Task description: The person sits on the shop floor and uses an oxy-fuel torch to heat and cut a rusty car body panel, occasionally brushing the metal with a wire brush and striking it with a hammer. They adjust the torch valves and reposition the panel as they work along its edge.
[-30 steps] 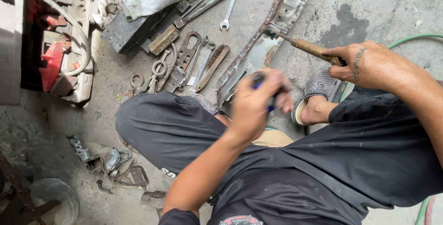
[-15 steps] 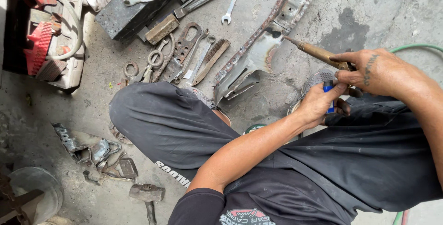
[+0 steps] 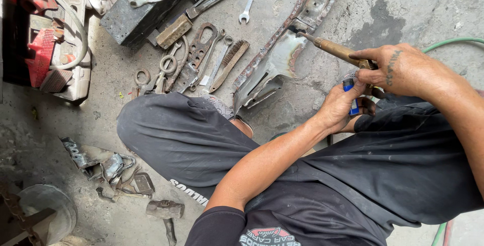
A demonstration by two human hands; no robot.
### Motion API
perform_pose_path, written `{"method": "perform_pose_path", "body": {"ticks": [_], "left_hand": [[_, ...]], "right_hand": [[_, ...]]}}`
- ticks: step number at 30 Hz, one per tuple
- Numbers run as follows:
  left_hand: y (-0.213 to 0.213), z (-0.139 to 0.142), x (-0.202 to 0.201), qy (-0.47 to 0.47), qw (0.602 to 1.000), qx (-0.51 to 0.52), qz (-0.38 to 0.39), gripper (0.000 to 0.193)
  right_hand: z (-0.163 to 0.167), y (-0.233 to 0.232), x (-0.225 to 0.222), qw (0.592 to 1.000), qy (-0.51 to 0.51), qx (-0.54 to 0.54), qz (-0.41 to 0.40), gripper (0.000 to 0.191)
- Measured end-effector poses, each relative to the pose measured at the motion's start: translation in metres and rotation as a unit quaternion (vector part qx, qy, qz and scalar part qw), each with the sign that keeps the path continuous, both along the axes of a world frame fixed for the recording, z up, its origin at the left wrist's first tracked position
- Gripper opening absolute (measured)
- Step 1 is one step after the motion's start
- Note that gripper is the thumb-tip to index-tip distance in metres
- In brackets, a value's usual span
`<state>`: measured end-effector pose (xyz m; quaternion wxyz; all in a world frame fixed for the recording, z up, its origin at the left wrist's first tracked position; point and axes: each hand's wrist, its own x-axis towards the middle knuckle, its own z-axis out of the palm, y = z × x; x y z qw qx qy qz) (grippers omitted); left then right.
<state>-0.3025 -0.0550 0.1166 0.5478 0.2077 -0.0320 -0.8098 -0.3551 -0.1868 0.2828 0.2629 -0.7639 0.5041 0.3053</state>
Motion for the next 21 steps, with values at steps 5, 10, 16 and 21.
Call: {"method": "perform_pose_path", "body": {"ticks": [5,10,16,21], "left_hand": [[0.0,-0.005,0.005,0.002,1.0,0.002,0.005,0.048],[0.0,-0.005,0.007,0.005,1.0,0.005,0.002,0.049],[-0.001,0.005,0.006,-0.011,0.999,0.011,-0.029,0.046],[0.009,0.029,0.021,-0.236,0.965,0.009,-0.111,0.029]], "right_hand": [[-0.006,0.001,0.002,1.0,-0.02,-0.009,0.007,0.054],[-0.009,0.002,-0.002,0.998,-0.057,-0.016,0.018,0.054],[-0.005,0.004,-0.001,1.0,-0.007,-0.024,0.01,0.055],[0.008,0.001,0.001,0.999,0.042,-0.01,-0.013,0.052]]}}
